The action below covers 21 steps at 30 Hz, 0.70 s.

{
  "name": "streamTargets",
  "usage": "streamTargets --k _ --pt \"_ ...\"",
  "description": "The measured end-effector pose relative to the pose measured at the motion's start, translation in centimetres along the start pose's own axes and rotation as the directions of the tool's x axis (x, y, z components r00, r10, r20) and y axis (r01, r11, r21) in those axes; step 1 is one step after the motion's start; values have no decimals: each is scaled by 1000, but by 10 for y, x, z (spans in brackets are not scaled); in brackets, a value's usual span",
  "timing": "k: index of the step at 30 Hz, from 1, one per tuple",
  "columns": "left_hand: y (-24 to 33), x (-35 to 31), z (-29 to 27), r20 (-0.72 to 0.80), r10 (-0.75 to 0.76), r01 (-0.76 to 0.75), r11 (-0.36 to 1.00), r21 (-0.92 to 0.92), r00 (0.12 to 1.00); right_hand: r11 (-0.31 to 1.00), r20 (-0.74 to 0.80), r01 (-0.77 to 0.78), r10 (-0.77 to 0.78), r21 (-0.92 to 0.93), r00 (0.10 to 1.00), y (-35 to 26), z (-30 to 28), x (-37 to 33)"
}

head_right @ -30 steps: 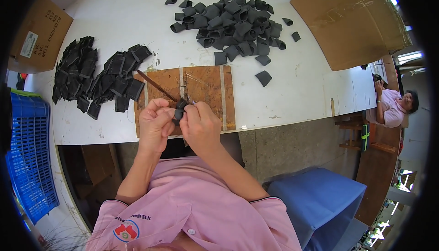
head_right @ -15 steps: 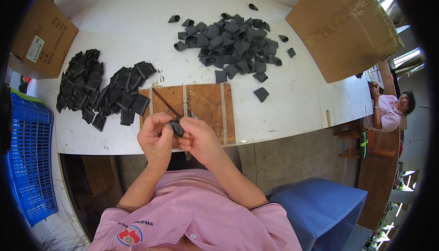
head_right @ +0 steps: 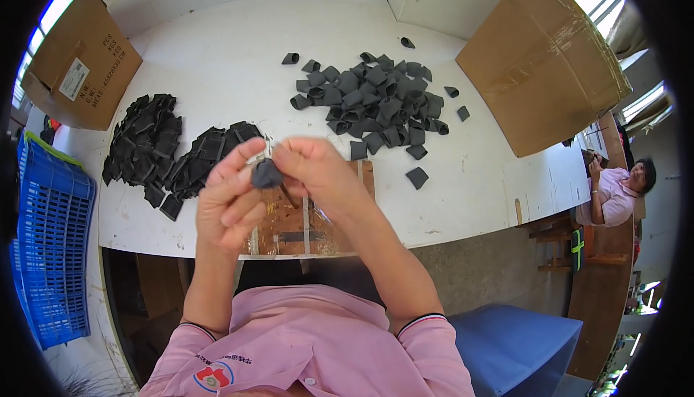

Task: Inspecting and sorting small black rubber components at a workbench in a manufacturing environment.

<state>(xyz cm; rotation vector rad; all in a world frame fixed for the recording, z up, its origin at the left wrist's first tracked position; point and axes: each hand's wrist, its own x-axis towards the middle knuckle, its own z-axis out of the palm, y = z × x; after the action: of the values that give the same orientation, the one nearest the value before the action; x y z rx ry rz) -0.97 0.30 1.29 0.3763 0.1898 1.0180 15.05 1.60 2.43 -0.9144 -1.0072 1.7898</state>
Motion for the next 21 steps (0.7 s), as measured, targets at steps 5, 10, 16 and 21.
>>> streamTargets --k 5,10,16,21 --pt "-9 -3 -9 -159 39 -26 996 83 987 989 103 105 -116 105 988 21 -15 -4" --pt "-11 -5 -12 53 176 -184 943 278 983 974 215 225 -223 17 951 21 -24 2" --pt "-10 1 -21 12 88 -89 990 108 996 984 169 180 -178 7 969 30 -20 7" --pt "-12 -1 -23 4 68 -68 995 79 998 979 176 200 -194 -21 965 30 -23 7"
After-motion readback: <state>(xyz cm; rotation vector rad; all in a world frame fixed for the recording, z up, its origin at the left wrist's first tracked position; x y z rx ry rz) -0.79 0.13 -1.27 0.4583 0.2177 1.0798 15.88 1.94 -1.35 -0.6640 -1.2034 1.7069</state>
